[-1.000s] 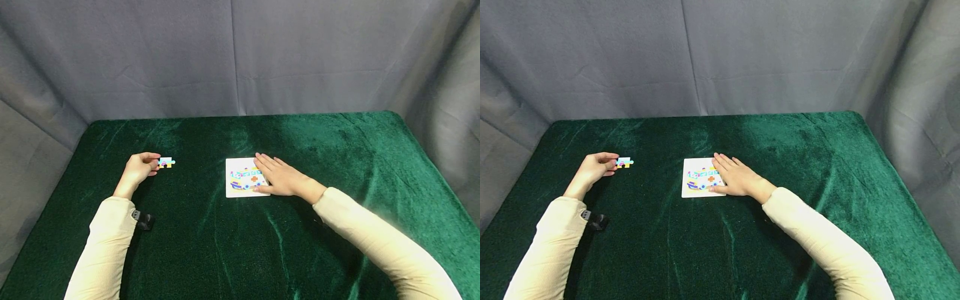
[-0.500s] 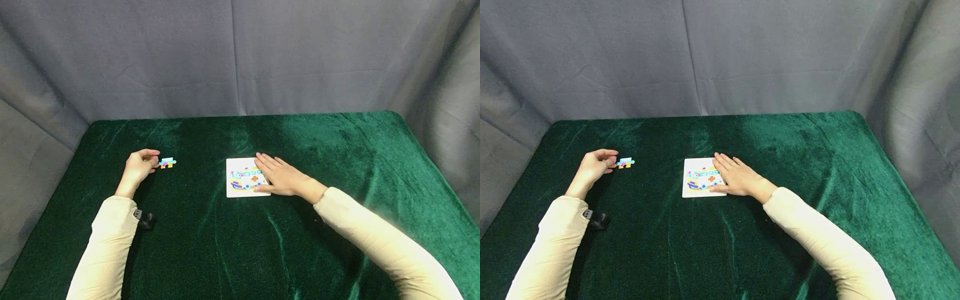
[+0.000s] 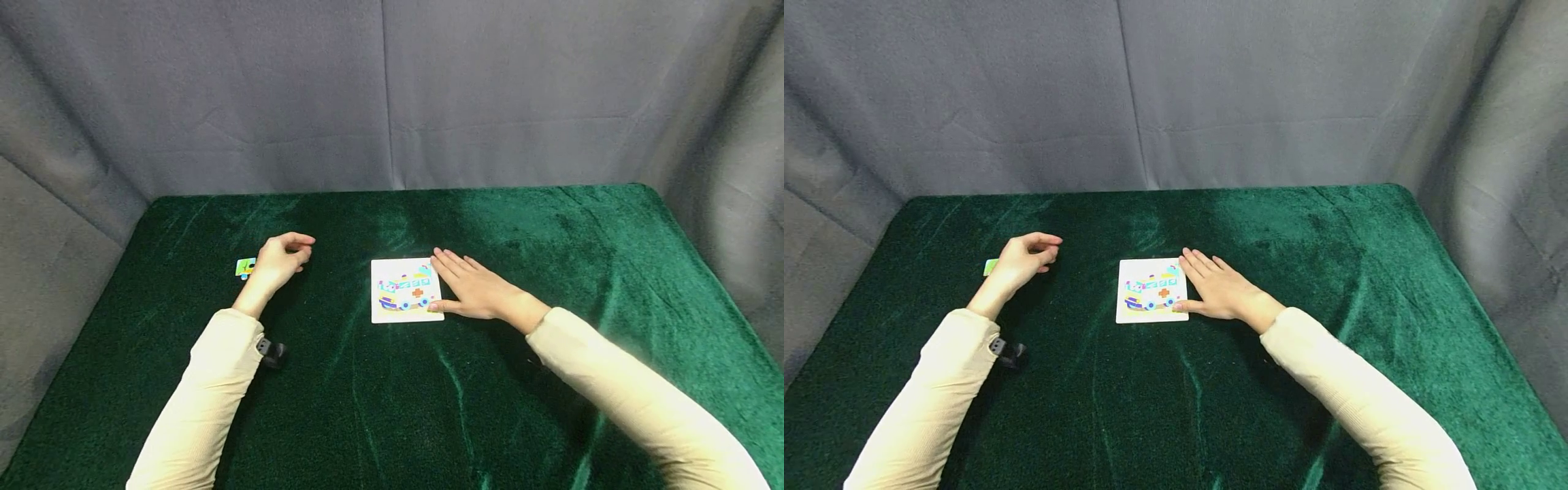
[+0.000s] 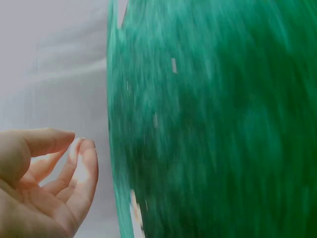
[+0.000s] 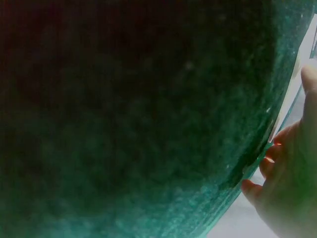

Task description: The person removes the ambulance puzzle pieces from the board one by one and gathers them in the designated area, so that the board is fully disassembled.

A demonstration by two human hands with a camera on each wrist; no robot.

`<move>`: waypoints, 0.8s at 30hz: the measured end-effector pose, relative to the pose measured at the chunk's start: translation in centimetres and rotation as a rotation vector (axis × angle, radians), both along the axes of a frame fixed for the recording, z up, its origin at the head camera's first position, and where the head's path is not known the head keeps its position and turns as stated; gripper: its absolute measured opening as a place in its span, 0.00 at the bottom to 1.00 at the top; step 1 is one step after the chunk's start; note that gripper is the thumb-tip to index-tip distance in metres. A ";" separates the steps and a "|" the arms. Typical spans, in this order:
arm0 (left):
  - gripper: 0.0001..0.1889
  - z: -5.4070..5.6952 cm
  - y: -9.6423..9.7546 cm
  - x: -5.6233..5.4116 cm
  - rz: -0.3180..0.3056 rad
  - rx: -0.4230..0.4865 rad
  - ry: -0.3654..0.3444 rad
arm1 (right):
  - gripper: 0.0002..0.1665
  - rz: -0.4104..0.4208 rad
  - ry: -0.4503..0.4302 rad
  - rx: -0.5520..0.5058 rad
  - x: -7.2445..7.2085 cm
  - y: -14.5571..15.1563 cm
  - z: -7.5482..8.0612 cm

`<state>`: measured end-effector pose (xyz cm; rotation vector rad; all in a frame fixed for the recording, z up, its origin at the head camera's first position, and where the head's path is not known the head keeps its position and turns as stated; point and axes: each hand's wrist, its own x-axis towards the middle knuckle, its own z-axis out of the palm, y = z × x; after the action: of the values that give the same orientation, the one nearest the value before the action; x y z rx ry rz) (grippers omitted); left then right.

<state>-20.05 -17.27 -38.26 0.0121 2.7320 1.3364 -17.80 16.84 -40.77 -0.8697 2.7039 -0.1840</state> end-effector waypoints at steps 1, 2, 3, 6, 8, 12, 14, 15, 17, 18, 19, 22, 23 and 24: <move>0.15 0.0 0.6 0.0 -0.013 0.003 -0.003 | 0.53 -0.005 -0.011 -0.004 0.0 0.0 0.0; 0.15 -0.1 1.2 -0.1 -0.026 0.005 -0.006 | 0.53 -0.010 -0.020 -0.006 0.0 0.0 0.0; 0.15 -0.1 1.8 -0.1 -0.039 0.005 -0.008 | 0.52 -0.013 -0.028 -0.009 0.0 0.0 0.0; 0.15 -0.1 3.6 0.0 -0.078 0.002 -0.013 | 0.52 -0.008 -0.032 -0.011 0.0 0.0 0.0; 0.14 -0.2 4.8 0.1 -0.108 0.001 -0.016 | 0.52 -0.005 -0.027 -0.006 0.0 0.0 0.0; 0.14 -0.4 6.8 0.3 -0.153 -0.005 -0.026 | 0.51 -0.001 -0.018 -0.003 0.0 -0.1 -0.1; 0.15 -0.5 7.5 0.3 -0.170 -0.010 -0.035 | 0.51 0.001 -0.017 -0.005 0.0 -0.1 -0.1; 0.15 -0.5 7.9 0.3 -0.176 -0.012 -0.040 | 0.51 0.000 -0.019 -0.003 0.0 -0.1 -0.1; 0.15 -0.6 8.6 0.3 -0.187 -0.013 -0.053 | 0.51 0.002 -0.019 -0.003 0.0 -0.1 -0.1; 0.15 -0.6 8.8 0.3 -0.194 -0.015 -0.058 | 0.51 0.001 -0.023 -0.001 0.0 -0.1 -0.2; 0.15 -0.6 9.1 0.2 -0.201 -0.014 -0.064 | 0.51 -0.001 -0.026 0.003 0.0 -0.1 -0.2; 0.16 -0.6 9.9 0.2 -0.218 -0.013 -0.079 | 0.51 -0.004 -0.033 0.005 -0.1 -0.1 -0.2; 0.16 -0.6 10.2 0.2 -0.224 -0.012 -0.083 | 0.51 -0.007 -0.037 0.005 -0.1 -0.1 -0.2; 0.16 -0.7 10.4 0.3 -0.231 -0.011 -0.088 | 0.51 -0.010 -0.040 0.007 -0.1 -0.1 -0.2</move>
<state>-19.77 -6.86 -38.93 0.2539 2.5718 1.2281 -17.93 16.77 -40.96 -0.8414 2.6714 -0.1925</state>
